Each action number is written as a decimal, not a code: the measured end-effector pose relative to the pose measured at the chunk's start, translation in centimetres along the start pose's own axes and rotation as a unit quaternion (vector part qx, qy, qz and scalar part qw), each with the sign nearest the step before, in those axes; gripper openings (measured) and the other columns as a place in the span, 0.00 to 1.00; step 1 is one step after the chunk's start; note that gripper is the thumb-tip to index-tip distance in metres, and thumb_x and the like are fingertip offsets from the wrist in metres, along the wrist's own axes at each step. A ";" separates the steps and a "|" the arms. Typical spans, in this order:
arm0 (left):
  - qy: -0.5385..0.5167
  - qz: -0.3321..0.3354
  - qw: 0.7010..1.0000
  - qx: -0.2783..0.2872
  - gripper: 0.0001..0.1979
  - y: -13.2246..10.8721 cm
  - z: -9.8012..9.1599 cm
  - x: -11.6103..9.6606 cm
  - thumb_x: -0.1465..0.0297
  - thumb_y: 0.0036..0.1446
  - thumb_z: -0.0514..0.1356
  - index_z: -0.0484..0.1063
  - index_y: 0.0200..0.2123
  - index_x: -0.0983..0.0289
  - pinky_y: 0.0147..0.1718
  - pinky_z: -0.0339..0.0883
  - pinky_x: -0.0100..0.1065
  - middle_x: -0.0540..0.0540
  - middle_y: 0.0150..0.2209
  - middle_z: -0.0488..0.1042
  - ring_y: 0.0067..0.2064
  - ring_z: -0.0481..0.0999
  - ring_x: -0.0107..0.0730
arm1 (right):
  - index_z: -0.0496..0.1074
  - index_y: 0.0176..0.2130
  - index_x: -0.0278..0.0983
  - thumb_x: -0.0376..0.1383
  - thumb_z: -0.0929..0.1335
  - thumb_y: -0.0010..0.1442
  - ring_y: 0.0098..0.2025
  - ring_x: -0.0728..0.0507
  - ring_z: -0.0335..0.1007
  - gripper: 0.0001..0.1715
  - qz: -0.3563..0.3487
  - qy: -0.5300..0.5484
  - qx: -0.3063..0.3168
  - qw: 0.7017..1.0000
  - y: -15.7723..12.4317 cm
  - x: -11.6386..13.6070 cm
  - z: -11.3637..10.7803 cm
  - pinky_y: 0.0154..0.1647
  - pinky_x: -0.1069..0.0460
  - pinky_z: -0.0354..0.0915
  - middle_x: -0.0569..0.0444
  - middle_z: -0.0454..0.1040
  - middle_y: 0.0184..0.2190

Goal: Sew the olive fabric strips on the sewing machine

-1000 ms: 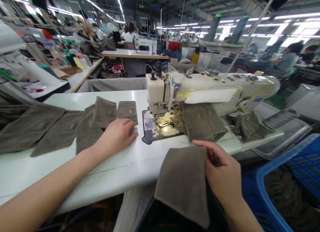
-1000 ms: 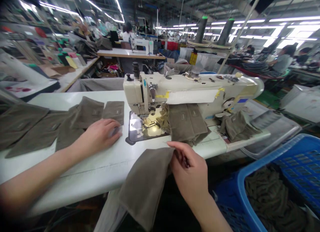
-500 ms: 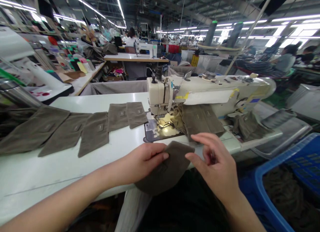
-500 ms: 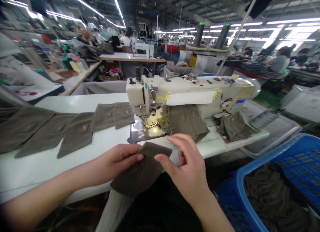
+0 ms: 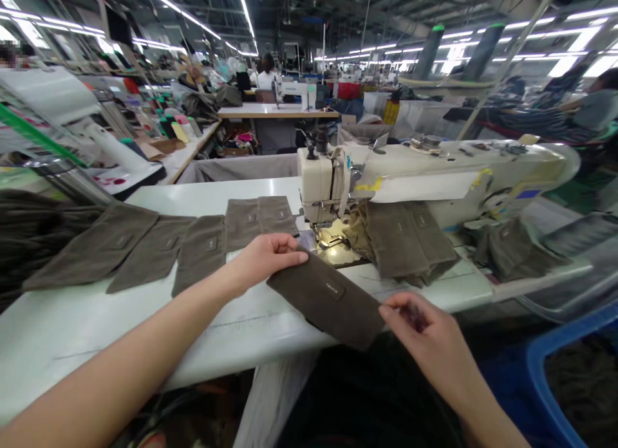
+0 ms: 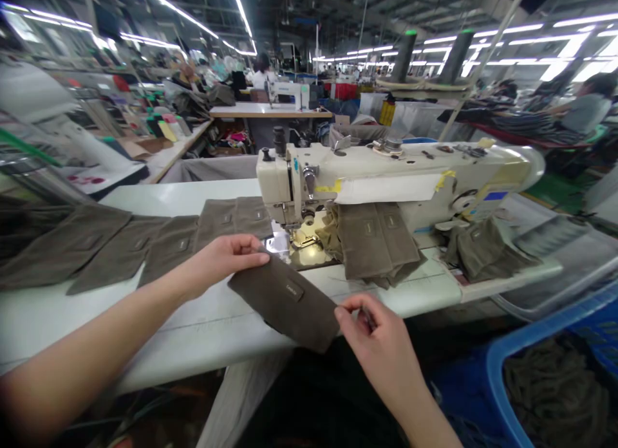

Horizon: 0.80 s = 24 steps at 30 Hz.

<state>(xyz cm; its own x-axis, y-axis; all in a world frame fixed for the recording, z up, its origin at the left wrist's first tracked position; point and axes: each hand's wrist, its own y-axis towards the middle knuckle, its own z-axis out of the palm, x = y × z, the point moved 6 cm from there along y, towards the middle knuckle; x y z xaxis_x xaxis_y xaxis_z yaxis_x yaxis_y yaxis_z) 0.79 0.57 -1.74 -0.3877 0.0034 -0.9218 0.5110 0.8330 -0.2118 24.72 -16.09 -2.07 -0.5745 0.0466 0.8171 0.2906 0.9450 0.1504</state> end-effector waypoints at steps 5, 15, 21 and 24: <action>0.000 0.011 1.000 0.004 0.13 2.8 0.2 1.0 0.59 0.54 0.65 0.75 0.31 0.64 0.29 0.63 0.30 0.50 0.28 0.76 0.29 0.72 0.29 | 0.77 0.33 0.39 0.49 0.68 0.62 0.22 0.47 0.69 0.17 0.005 0.019 0.024 1.000 -1.7 -0.5 3.5 0.23 0.54 0.66 0.58 0.72 0.21; 0.548 0.170 0.802 -0.167 0.11 1.6 -0.5 0.7 0.71 0.66 0.57 0.77 0.46 0.67 0.50 0.71 0.44 0.65 0.51 0.76 0.53 0.74 0.46 | 0.75 0.41 0.38 0.53 0.61 0.70 0.38 0.39 0.76 0.25 -0.248 -0.224 -0.183 0.925 0.2 1.3 1.3 0.36 0.47 0.68 0.46 0.76 0.37; 0.582 0.145 0.787 -0.147 0.09 2.5 -0.9 2.3 0.77 0.64 0.56 0.77 0.38 0.69 0.44 0.71 0.40 0.62 0.39 0.78 0.43 0.77 0.42 | 0.74 0.41 0.37 0.36 0.62 0.71 0.42 0.44 0.75 0.12 -0.366 -0.121 -0.073 0.920 2.6 11.6 6.9 0.47 0.51 0.67 0.50 0.76 0.38; 0.580 0.147 0.784 -0.165 0.10 1.5 -1.1 1.3 0.76 0.67 0.54 0.76 0.44 0.69 0.44 0.71 0.40 0.63 0.43 0.78 0.47 0.75 0.43 | 0.74 0.46 0.38 0.33 0.60 0.72 0.49 0.42 0.74 0.15 -0.265 -0.211 0.075 0.938 7.7 15.4 13.0 0.52 0.49 0.67 0.48 0.75 0.48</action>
<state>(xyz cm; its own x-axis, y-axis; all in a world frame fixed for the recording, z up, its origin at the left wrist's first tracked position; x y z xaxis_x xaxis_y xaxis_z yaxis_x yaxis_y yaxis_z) 0.25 2.42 -2.92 -0.8254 0.5631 0.0405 0.5565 0.7996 0.2256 8.13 -3.85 4.44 -0.8689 -0.3479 0.3522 -0.2140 0.9055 0.3664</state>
